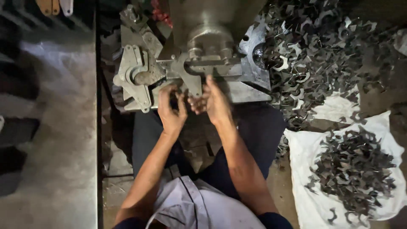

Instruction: The worker is using a mechanical press to shape or assemble small metal components in a fabrication shop.

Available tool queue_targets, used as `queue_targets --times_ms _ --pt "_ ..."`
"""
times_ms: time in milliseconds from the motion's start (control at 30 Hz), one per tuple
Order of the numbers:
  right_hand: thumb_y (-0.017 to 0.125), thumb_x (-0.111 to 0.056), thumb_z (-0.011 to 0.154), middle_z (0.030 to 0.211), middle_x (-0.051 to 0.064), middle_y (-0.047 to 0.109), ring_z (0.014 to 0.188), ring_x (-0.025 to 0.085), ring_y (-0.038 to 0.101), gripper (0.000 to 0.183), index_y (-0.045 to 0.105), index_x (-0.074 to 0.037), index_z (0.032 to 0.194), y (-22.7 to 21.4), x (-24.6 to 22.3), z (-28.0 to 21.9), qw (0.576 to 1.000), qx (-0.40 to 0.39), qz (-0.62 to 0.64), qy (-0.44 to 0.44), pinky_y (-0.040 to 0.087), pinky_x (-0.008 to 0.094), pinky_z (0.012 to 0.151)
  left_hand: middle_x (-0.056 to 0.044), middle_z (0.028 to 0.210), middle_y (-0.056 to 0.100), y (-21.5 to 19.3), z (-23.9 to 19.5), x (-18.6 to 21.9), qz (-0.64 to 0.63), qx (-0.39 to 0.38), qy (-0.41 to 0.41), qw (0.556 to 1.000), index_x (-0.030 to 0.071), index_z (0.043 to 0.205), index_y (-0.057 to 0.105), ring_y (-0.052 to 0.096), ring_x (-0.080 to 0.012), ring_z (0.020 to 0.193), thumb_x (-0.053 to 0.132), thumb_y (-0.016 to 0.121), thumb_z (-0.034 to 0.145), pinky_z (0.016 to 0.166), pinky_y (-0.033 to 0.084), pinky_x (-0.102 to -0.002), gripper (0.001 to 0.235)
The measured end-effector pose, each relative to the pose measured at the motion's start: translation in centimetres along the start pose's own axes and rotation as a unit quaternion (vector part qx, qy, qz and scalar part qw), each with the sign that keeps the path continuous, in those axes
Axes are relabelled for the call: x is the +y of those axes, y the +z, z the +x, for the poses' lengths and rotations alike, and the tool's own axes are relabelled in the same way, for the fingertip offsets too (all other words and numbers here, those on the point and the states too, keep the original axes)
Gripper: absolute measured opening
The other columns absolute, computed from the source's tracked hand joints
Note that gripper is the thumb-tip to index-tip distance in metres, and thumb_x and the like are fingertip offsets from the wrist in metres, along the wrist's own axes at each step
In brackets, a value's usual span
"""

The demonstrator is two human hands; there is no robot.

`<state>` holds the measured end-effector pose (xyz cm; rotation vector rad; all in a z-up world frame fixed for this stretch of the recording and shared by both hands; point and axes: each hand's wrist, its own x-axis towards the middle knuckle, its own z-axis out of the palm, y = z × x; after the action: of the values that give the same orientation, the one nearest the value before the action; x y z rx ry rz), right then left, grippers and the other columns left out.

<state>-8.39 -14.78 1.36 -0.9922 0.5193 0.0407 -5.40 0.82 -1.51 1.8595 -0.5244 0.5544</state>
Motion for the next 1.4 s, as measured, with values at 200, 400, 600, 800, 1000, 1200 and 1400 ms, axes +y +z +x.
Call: queue_targets --times_ms 200,400,600,800,1000,1200,1400 --pt "0.061 -0.044 0.105 0.087 0.016 0.076 0.071 0.023 0.074 0.050 0.071 0.005 0.111 -2.4 0.2 0.5 0.979 0.010 -0.086 -0.186 0.056 0.031 0.053 -0.019 0.135 0.050 1.2 4.5 -0.2 0.041 -0.060 0.084 0.994 0.001 0.131 0.056 0.063 -0.0430 0.110 0.003 0.073 0.094 0.089 0.054 -0.048 0.040" --pt "0.053 -0.043 0.101 0.124 0.013 0.073 0.118 0.024 0.070 0.050 0.062 -0.005 0.133 -1.3 -1.6 1.0 0.986 -0.045 0.018 -0.160 0.066 0.030 0.077 -0.013 0.109 0.063 0.3 7.5 -1.9 -0.013 -0.103 0.023 0.994 0.007 0.115 0.063 0.065 -0.0297 0.092 -0.003 0.066 0.088 0.076 0.054 -0.041 0.029" --pt "0.060 -0.026 0.110 0.108 0.018 0.076 0.106 0.030 0.076 0.028 0.065 0.000 0.118 -4.6 1.3 0.9 0.934 -0.241 0.132 -0.227 0.060 0.029 0.061 -0.017 0.086 0.064 2.6 3.4 -4.8 -0.445 -0.110 -0.327 0.827 -0.002 0.118 0.068 0.051 -0.0211 0.066 0.000 0.063 0.108 0.060 0.039 -0.033 0.012" --pt "0.055 0.000 0.104 0.105 0.014 0.078 0.085 0.023 0.079 0.014 0.069 0.000 0.107 -1.1 -2.0 0.7 0.883 -0.082 -0.314 -0.339 0.065 0.030 0.069 -0.018 0.124 0.069 1.0 3.3 -0.1 -0.084 -0.100 -0.083 0.988 -0.002 0.123 0.067 0.066 -0.0287 0.119 -0.003 0.062 0.098 0.105 0.050 -0.039 0.026" --pt "0.056 0.011 0.092 0.101 0.013 0.077 0.091 0.021 0.080 0.022 0.068 0.000 0.106 -2.1 -2.3 2.4 0.810 -0.058 -0.380 -0.443 0.064 0.031 0.072 -0.016 0.115 0.069 -2.3 1.8 -1.4 0.000 -0.083 -0.102 0.991 -0.002 0.116 0.068 0.067 -0.0278 0.107 -0.002 0.064 0.100 0.096 0.053 -0.036 0.017" --pt "0.063 0.008 0.091 0.099 0.012 0.077 0.093 0.024 0.080 0.020 0.069 -0.002 0.106 -2.0 -2.4 1.9 0.787 -0.048 -0.405 -0.463 0.064 0.034 0.076 -0.021 0.123 0.065 -5.1 5.4 -1.1 0.131 -0.017 0.008 0.991 -0.004 0.124 0.064 0.069 -0.0293 0.098 0.001 0.065 0.103 0.084 0.058 -0.038 0.022" --pt "0.084 -0.021 0.084 0.114 0.017 0.074 0.073 0.027 0.077 0.049 0.063 -0.002 0.123 -0.8 -4.7 0.3 0.802 0.079 -0.450 -0.384 0.061 0.038 0.067 -0.030 0.107 0.065 -9.5 6.6 -9.0 0.382 -0.021 -0.016 0.924 -0.007 0.119 0.062 0.065 -0.0486 0.095 0.031 0.083 0.095 0.081 0.054 -0.054 0.050"
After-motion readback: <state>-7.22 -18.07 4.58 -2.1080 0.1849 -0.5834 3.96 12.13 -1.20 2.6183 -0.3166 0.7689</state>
